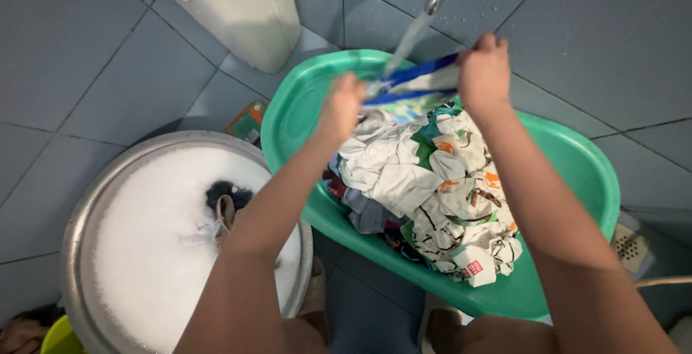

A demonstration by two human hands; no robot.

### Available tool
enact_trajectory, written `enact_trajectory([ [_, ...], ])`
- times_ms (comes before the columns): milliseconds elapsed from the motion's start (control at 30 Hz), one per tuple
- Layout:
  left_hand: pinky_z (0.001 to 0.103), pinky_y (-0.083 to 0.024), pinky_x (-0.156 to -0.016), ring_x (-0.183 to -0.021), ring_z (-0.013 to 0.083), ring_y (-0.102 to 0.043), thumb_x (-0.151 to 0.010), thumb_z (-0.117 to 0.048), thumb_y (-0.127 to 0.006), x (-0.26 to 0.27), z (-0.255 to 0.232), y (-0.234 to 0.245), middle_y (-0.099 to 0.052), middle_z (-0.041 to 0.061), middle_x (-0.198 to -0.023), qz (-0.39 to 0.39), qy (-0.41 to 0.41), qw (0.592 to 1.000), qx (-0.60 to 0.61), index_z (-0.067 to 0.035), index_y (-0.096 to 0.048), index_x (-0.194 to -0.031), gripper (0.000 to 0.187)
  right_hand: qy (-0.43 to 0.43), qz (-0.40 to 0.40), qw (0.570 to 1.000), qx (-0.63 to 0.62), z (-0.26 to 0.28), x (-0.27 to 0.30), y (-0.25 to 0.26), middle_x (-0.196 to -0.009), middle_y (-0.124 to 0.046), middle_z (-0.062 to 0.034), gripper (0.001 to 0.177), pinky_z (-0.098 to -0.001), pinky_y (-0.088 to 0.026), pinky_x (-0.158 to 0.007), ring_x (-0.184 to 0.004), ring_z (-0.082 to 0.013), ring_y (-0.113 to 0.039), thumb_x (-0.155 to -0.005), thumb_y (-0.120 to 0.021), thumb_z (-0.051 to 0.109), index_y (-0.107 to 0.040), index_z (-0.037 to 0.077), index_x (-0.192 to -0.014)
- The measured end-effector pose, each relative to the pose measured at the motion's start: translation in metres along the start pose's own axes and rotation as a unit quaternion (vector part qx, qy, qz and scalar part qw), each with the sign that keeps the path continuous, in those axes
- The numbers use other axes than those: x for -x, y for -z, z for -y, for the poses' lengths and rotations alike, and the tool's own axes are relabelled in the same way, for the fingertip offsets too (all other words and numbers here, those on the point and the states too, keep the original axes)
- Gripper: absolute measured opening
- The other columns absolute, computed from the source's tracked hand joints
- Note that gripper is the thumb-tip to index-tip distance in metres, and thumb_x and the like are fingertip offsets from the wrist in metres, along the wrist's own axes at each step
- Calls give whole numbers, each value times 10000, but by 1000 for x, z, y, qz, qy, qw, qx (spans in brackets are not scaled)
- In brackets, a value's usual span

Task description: The person hand-washes various pieces of clothing in a green basin under running water. They rinse each item individually, wring out excess water, and place the rinsed clothes into a metal basin filled with soapy water.

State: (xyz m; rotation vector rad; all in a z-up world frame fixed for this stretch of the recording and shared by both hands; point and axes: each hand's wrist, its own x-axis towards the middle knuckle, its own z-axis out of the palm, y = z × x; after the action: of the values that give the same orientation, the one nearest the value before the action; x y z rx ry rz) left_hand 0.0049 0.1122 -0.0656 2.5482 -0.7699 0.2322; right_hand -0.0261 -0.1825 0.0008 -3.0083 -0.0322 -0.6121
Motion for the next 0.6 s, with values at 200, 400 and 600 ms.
enact_trajectory([
  [200,504,-487,-933,-1042,523,-563,-788,159,-556,-12,4,-9,-331,380,-1422,88,147,983,70,-45,-439,-1496,746,-52,88,994,45,36,20,-26,-1185,-535,-244,429,-495,-535,-809,-1033,-450,-585,-873,-675,60,-698,115,-1298],
  [400,476,-517,-1015,-1177,480,-603,-757,-75,-754,-28,74,-55,-696,225,-1063,-27,69,997,7,3,-681,-1064,325,-153,223,962,-45,26,4,-29,-1123,-657,-236,404,-497,-560,-817,-965,-434,-672,-803,-739,121,-775,219,-1194],
  [600,435,-530,-901,-969,422,-661,-712,-96,-758,-63,1,-66,-690,265,-1032,2,110,960,256,-12,-760,-982,282,-185,214,902,-327,72,-28,-37,-815,-763,-120,189,-335,-575,-682,-703,-214,-744,-812,-797,235,-803,97,-940],
])
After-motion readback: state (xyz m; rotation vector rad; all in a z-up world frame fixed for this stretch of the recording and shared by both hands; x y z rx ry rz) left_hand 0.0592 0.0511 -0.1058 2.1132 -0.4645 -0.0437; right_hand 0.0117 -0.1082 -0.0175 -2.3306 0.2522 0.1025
